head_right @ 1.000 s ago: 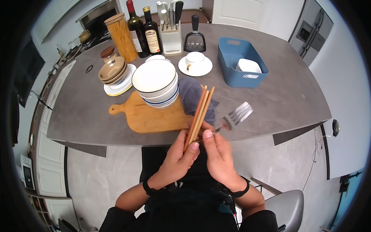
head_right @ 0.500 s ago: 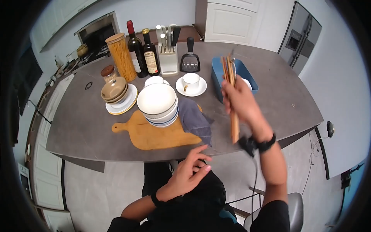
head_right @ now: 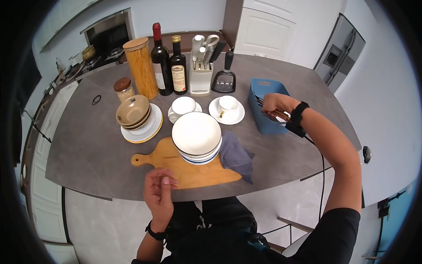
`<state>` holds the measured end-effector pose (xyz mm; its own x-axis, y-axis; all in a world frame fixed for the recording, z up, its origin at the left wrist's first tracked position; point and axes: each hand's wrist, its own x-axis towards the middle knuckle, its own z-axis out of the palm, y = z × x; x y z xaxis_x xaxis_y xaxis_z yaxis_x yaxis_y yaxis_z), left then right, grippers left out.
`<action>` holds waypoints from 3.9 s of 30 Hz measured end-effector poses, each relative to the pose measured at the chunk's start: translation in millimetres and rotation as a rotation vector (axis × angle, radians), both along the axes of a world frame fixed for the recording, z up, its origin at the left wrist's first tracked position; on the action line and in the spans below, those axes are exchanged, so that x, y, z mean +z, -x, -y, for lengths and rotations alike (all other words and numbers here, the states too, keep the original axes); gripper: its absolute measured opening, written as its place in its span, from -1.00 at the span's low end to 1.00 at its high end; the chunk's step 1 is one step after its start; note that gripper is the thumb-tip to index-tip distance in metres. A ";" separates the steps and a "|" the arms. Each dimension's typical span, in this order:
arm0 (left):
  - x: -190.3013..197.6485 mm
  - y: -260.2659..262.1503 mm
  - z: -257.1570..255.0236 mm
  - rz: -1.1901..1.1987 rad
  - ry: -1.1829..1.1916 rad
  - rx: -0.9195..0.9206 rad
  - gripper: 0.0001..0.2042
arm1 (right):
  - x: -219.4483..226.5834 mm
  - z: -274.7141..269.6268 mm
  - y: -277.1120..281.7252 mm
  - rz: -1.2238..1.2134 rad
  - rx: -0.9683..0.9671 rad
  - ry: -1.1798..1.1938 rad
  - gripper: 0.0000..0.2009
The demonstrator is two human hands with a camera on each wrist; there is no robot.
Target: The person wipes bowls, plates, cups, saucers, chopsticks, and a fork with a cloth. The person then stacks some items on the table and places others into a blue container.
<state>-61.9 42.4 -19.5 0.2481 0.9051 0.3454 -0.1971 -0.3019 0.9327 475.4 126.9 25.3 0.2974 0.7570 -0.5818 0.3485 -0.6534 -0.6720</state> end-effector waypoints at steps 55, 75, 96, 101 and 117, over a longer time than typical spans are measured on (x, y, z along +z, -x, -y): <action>-16.0 -47.3 -26.9 -0.407 -0.205 0.052 -0.10 | 75.4 -20.9 22.2 1.042 0.239 0.065 0.12; -20.5 -45.5 -28.2 -0.351 -0.210 0.022 -0.18 | 72.3 -0.4 28.1 0.935 0.336 -0.207 -0.32; -22.7 -45.6 -31.0 -0.392 -0.270 0.031 -0.18 | 87.4 51.0 287.8 0.596 1.003 -0.755 0.12; -17.4 -45.0 -31.3 -0.384 -0.273 0.030 -0.19 | 78.9 42.7 301.6 0.624 0.969 -0.649 0.08; -17.0 -50.5 -28.2 -0.386 -0.271 0.064 -0.19 | 74.9 -18.1 13.3 1.093 0.168 -0.271 0.10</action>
